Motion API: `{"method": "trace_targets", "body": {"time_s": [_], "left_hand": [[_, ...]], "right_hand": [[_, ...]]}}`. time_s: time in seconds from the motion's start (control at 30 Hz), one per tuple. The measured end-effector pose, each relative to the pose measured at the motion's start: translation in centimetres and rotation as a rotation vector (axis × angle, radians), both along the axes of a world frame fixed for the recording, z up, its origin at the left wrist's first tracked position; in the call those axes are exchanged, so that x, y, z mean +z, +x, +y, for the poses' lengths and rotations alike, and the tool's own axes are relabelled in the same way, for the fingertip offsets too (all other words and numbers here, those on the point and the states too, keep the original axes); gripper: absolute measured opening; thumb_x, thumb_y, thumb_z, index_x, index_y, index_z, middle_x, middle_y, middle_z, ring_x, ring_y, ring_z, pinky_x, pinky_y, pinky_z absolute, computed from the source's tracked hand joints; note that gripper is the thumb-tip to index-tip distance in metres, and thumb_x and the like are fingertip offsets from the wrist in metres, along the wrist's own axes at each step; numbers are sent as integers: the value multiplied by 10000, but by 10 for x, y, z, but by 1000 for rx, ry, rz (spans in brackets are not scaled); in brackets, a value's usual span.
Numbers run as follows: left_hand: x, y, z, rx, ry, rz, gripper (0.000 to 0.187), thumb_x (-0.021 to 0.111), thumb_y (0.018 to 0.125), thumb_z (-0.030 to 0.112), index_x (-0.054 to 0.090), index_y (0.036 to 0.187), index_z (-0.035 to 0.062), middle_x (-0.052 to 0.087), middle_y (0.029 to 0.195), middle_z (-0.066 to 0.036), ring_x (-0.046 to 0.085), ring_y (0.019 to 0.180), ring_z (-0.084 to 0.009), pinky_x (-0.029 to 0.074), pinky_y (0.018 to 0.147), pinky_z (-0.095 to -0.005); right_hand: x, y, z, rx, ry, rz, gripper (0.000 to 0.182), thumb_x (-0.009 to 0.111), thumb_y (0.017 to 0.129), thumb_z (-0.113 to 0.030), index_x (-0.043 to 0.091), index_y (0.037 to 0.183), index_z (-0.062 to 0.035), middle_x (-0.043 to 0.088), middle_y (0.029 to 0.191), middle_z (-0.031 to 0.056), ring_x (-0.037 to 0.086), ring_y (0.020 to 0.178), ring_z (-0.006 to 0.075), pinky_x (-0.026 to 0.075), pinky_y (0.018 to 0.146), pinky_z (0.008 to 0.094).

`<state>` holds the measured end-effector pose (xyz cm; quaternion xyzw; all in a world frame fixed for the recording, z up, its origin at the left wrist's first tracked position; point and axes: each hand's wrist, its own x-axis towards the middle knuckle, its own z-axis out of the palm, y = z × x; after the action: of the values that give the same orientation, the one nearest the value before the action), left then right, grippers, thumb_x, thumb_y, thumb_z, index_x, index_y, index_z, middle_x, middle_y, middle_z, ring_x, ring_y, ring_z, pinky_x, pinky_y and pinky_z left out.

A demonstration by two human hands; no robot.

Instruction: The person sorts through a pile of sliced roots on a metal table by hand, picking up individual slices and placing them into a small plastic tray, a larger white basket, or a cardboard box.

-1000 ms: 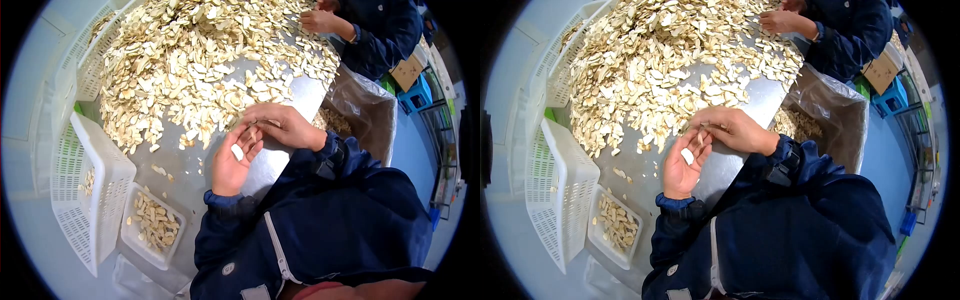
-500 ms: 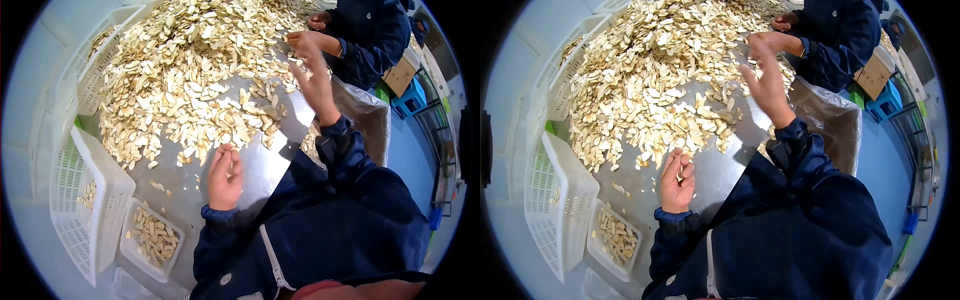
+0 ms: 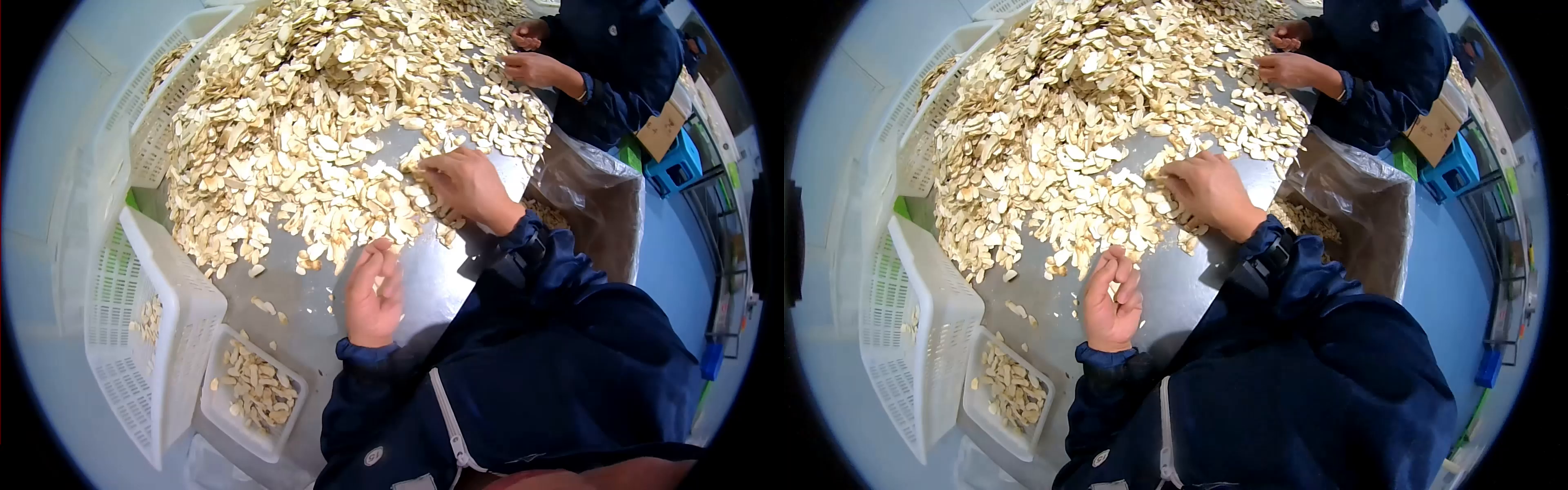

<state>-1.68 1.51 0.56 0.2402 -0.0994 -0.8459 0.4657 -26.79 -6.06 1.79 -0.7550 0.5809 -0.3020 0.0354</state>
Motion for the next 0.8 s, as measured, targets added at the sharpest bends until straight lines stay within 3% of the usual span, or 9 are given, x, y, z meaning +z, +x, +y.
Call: {"method": "trace_targets", "body": {"time_s": [0.13, 0.27, 0.4, 0.5, 0.53, 0.63, 0.67, 0.8], "left_hand": [[-1, -1, -1, -10, -9, 2, 193, 552, 1054, 151, 582, 1230, 78, 482, 871, 28, 426, 645, -52, 286, 447, -173], [0, -2, 0, 1, 0, 2, 194, 552, 1056, 147, 577, 1232, 70, 491, 871, 21, 439, 647, -57, 297, 442, -175], [0, -3, -1, -8, -29, -3, 201, 550, 1058, 145, 572, 1239, 61, 503, 876, 12, 454, 654, -61, 313, 440, -175], [0, -1, -1, -1, -34, -4, 201, 545, 1059, 140, 571, 1240, 56, 509, 878, 8, 458, 657, -63, 318, 443, -174], [0, -1, -1, 4, -32, -11, 200, 544, 1060, 138, 571, 1239, 56, 509, 877, 7, 457, 658, -63, 318, 445, -175], [3, -3, 2, 25, -35, -59, 194, 540, 1063, 134, 573, 1237, 55, 502, 871, 8, 447, 656, -64, 317, 453, -178], [5, -4, 1, 32, -41, -77, 192, 538, 1064, 133, 574, 1236, 55, 498, 868, 8, 443, 654, -64, 317, 457, -179], [8, -6, 4, 75, -111, -185, 226, 534, 1080, 141, 564, 1283, 46, 473, 846, 17, 423, 653, -58, 301, 465, -184]], "right_hand": [[15, -6, 4, -64, 75, -104, 189, 705, 929, -132, 762, 1094, -61, 741, 959, 137, 673, 892, 339, 528, 800, 426], [1, -12, 1, -82, -49, -25, 196, 702, 935, -189, 757, 1092, -84, 725, 927, 112, 661, 896, 337, 524, 821, 438], [3, 4, 4, -68, -64, 54, 243, 740, 881, -143, 755, 1115, -77, 715, 926, 120, 642, 858, 333, 524, 807, 432], [-3, 1, 0, -112, -1, 82, 216, 710, 927, -210, 758, 1118, -122, 734, 963, 84, 658, 953, 296, 512, 863, 420], [-1, 1, 1, -107, -34, 68, 221, 698, 945, -209, 752, 1127, -95, 730, 958, 99, 670, 917, 313, 530, 830, 427], [18, 5, 9, -146, 197, -257, 247, 680, 970, -201, 740, 1157, -53, 730, 978, 137, 680, 847, 335, 547, 773, 418], [26, 3, 12, -88, 269, -326, 296, 671, 996, -180, 705, 1238, -14, 743, 1004, 130, 701, 796, 259, 557, 737, 363], [18, 8, 25, 98, 490, -820, 351, 671, 1011, -135, 649, 1334, 3, 728, 1018, 50, 666, 910, 80, 548, 781, 278]]}}
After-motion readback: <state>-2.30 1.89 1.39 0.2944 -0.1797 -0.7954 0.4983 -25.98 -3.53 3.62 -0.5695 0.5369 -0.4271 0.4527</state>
